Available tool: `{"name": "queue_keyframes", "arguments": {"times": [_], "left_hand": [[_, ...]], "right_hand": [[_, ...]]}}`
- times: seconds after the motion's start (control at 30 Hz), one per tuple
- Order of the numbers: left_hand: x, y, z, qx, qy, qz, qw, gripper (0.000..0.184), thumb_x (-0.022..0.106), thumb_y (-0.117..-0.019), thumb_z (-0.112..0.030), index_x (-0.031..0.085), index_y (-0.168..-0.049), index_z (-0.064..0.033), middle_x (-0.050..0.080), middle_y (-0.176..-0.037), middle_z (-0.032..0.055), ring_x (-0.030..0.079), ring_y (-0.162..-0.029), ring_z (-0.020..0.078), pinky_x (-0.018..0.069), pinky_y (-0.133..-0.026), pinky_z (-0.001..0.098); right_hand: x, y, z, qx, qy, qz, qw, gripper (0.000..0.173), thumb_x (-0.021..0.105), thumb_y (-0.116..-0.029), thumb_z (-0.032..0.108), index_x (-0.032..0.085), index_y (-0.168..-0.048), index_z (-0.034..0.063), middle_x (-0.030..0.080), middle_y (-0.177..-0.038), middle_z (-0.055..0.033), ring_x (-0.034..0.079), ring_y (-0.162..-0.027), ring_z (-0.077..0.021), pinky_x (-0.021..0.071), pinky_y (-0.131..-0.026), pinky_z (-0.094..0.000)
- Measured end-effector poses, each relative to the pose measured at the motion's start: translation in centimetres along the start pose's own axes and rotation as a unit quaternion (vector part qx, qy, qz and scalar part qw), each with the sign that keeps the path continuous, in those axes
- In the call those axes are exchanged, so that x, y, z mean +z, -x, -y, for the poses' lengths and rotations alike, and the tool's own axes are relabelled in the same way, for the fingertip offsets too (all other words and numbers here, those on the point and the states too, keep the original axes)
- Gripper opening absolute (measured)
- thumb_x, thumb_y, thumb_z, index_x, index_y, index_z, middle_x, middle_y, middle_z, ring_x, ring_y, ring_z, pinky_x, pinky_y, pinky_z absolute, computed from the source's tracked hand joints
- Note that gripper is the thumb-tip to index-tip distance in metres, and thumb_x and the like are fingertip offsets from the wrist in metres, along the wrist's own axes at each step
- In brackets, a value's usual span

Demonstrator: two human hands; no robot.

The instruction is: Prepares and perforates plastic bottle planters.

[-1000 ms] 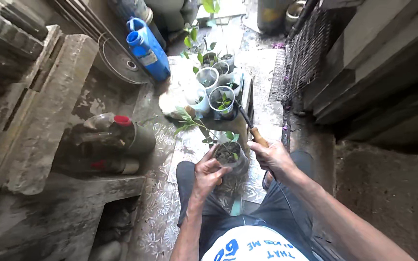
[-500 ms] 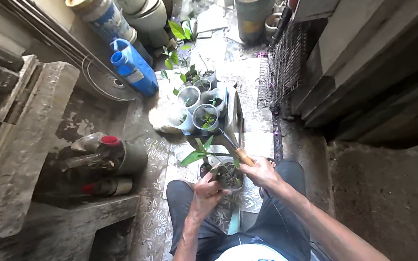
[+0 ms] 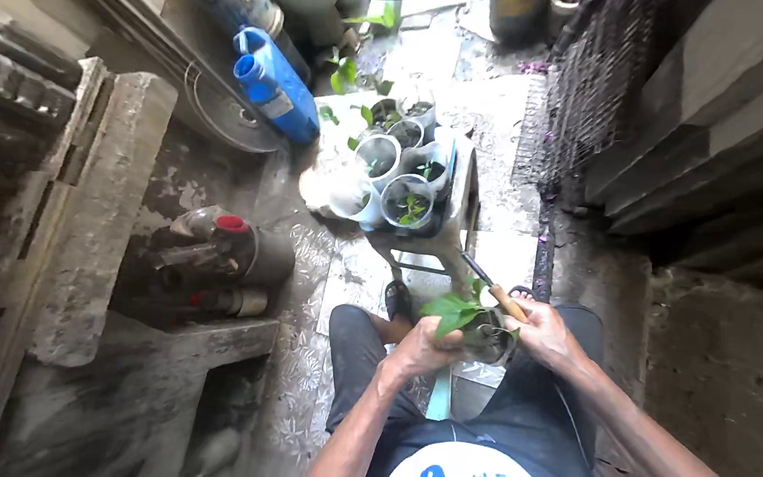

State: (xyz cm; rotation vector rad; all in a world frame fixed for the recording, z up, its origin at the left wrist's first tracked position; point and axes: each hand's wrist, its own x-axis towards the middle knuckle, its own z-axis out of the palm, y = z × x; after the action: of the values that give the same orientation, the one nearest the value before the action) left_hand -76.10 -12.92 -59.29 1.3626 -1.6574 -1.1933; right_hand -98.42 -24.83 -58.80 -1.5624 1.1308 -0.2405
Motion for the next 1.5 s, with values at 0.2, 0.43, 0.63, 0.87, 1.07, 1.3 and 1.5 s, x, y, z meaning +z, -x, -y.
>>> {"name": "queue_keyframes", "arguments": {"times": [0.2,0.43,0.63,0.87,1.07,1.3,1.5], "left_hand": [[-0.6,-0.4,0.9,-0.036,0.041,0.009,0.998,0.06,0.079,-0.0871,-0.008,0.055,-0.141,0.0051,0.059,-0.144,0.0182,0.058,-0.133,0.0195,0.0449,-0.116,0.0353],[-0.7,-0.5,2.2,-0.006,0.063,0.004,0.998,0.023,0.066,-0.0907,-0.003,0.073,-0.111,0.0072,0.054,-0.147,0.0238,0.054,-0.137,0.0254,0.044,-0.116,0.038],[-2.3,0.2,2.4,0.029,0.06,-0.164,0.984,0.031,0.073,-0.092,-0.006,0.069,-0.12,0.0072,0.07,-0.128,0.0184,0.069,-0.117,0.0233,0.0545,-0.107,0.0415],[-14.0,-3.8,-0.1,-0.068,-0.139,-0.526,0.836,0.056,0.086,-0.0821,-0.018,0.064,-0.131,-0.0026,0.039,-0.16,0.0216,0.056,-0.136,0.028,0.0585,-0.1,0.0405],[-18.1,-5.9,-0.9,-0.167,-0.037,-0.433,0.885,0.029,0.065,-0.0999,-0.019,0.067,-0.123,-0.0027,0.073,-0.112,0.0154,0.075,-0.09,0.0245,0.064,-0.082,0.0461],[-20.1,-7.2,-1.2,-0.167,-0.052,-0.453,0.874,0.028,0.052,-0.0993,-0.003,0.067,-0.124,-0.0005,0.074,-0.102,0.0175,0.075,-0.069,0.024,0.0662,-0.066,0.0436],[-21.6,-5.7,-3.7,-0.172,-0.144,-0.448,0.866,0.03,0.053,-0.0957,-0.001,0.065,-0.123,0.0007,0.073,-0.108,0.0168,0.074,-0.068,0.023,0.065,-0.062,0.0435]], "right_hand": [[1.3,0.8,-0.8,0.021,-0.015,-0.028,0.999,0.014,0.061,-0.0841,0.015,0.067,-0.095,0.0078,0.058,-0.067,0.0,0.055,-0.051,-0.0091,0.048,-0.047,-0.031],[2.4,0.9,-0.8,0.024,-0.058,-0.063,0.996,0.021,0.058,-0.0886,0.014,0.068,-0.104,0.0044,0.061,-0.064,-0.0004,0.057,-0.045,-0.0093,0.0514,-0.043,-0.029],[2.3,0.7,-1.9,0.006,-0.055,-0.123,0.991,0.021,0.06,-0.0888,0.013,0.069,-0.105,0.0027,0.063,-0.069,-0.0021,0.057,-0.05,-0.0098,0.0513,-0.047,-0.0309],[2.7,0.6,-2.9,0.011,-0.046,-0.162,0.986,0.026,0.059,-0.0871,0.013,0.069,-0.108,0.0019,0.062,-0.068,-0.0032,0.057,-0.048,-0.0108,0.0506,-0.045,-0.0322],[3.0,1.5,-3.4,0.034,-0.068,-0.157,0.985,0.018,0.06,-0.0877,0.013,0.067,-0.101,0.0035,0.061,-0.063,-0.0018,0.057,-0.045,-0.0121,0.0515,-0.042,-0.0329],[3.6,1.7,-4.2,0.045,-0.06,-0.14,0.987,0.019,0.059,-0.0877,0.013,0.067,-0.102,0.0039,0.06,-0.063,-0.0014,0.056,-0.044,-0.0108,0.0504,-0.042,-0.031],[3.7,1.6,-4.4,0.047,-0.06,-0.134,0.988,0.021,0.06,-0.088,0.014,0.068,-0.105,0.0031,0.062,-0.065,-0.0035,0.058,-0.047,-0.0129,0.0526,-0.045,-0.0338]]}}
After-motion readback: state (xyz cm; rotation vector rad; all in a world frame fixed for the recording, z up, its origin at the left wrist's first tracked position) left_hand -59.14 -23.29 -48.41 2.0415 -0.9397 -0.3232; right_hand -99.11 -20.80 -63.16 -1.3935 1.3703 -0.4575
